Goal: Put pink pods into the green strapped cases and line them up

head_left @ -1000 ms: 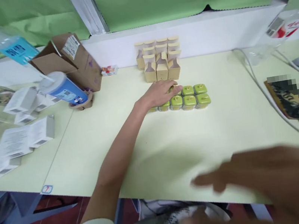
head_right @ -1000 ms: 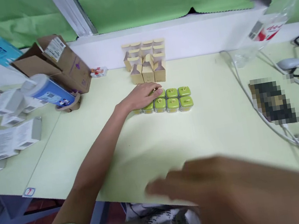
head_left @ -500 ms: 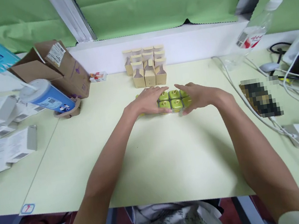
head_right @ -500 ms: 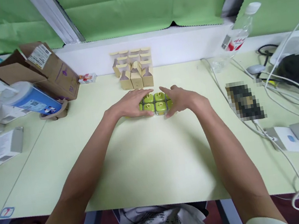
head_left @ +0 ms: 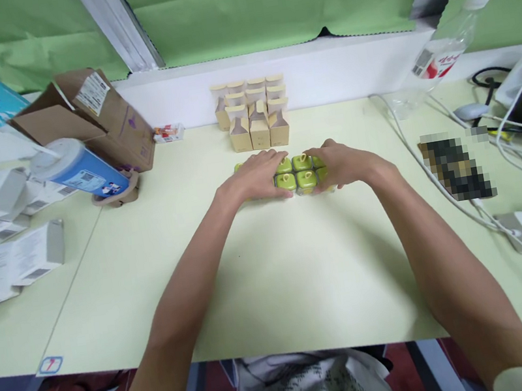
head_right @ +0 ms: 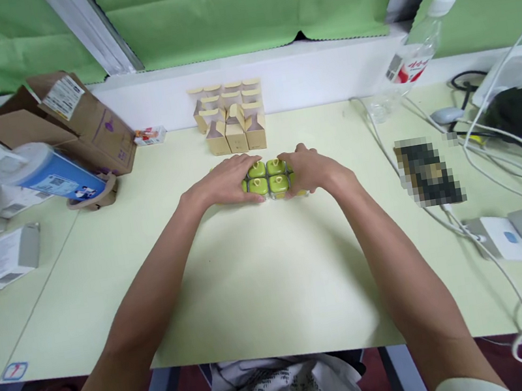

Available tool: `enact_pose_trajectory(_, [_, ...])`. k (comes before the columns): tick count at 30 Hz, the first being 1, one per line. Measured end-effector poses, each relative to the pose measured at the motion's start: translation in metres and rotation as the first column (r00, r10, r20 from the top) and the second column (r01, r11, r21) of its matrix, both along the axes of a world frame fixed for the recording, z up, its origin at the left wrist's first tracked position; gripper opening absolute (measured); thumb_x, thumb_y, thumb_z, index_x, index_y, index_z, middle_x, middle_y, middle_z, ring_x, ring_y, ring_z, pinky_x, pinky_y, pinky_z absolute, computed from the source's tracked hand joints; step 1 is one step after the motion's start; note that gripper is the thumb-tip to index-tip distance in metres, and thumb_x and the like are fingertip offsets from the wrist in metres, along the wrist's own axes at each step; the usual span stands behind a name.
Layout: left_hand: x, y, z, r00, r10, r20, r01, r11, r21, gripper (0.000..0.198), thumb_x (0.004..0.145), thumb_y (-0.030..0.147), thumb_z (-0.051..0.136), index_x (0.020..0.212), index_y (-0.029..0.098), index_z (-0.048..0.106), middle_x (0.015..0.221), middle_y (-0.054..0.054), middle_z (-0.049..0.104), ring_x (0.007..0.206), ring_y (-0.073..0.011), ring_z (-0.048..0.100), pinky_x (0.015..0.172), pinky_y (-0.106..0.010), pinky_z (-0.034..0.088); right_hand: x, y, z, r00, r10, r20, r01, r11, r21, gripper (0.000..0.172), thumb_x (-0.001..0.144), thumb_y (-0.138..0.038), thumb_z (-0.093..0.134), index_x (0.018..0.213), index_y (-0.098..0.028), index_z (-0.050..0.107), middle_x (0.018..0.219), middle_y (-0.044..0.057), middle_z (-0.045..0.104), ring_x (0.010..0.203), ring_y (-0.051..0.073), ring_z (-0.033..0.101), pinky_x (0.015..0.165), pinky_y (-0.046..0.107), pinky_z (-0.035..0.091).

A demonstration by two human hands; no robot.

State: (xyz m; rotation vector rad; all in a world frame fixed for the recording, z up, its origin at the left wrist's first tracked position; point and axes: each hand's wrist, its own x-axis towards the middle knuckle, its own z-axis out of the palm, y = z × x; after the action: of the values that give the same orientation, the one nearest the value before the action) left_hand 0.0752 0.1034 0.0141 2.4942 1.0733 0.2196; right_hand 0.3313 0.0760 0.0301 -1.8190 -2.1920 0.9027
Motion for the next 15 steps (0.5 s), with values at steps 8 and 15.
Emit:
enact_pose_trajectory(8, [-0.056,0.017,0.005,0.971,0.049,0.233,-0.019,0.991,-0.133,0.132,0.038,0.052,0.107,0.157,0.026,0.055,0.161,-0.014,0.057,0.158,-0.0512,0.038,0.132,-0.055,0.032,-0.003,0.0,0.001,0.984,-0.134,-0.117,0.125,0.989,-0.086,0.105,0.045,-0.043,0.11,0.142,-0.032,0.071,0.15,0.019,0.057,0.098,0.039,0.078,0.077,0.056,0.068])
enact_pose_trajectory(15, [-0.079,0.023,0.004,0.949,0.152,0.278,-0.072,0.958,-0.279,0.108,0.047,0.041,0.106,0.146,0.025,0.065,0.131,-0.011,0.074,0.147,-0.0493,0.054,0.127,-0.052,0.04,0.001,-0.003,0.006,0.992,-0.09,-0.09,0.087,0.995,-0.038,0.115,0.047,-0.042,0.11,0.153,-0.035,0.064,0.145,0.017,0.063,0.113,0.045,0.074,0.094,0.063,0.065])
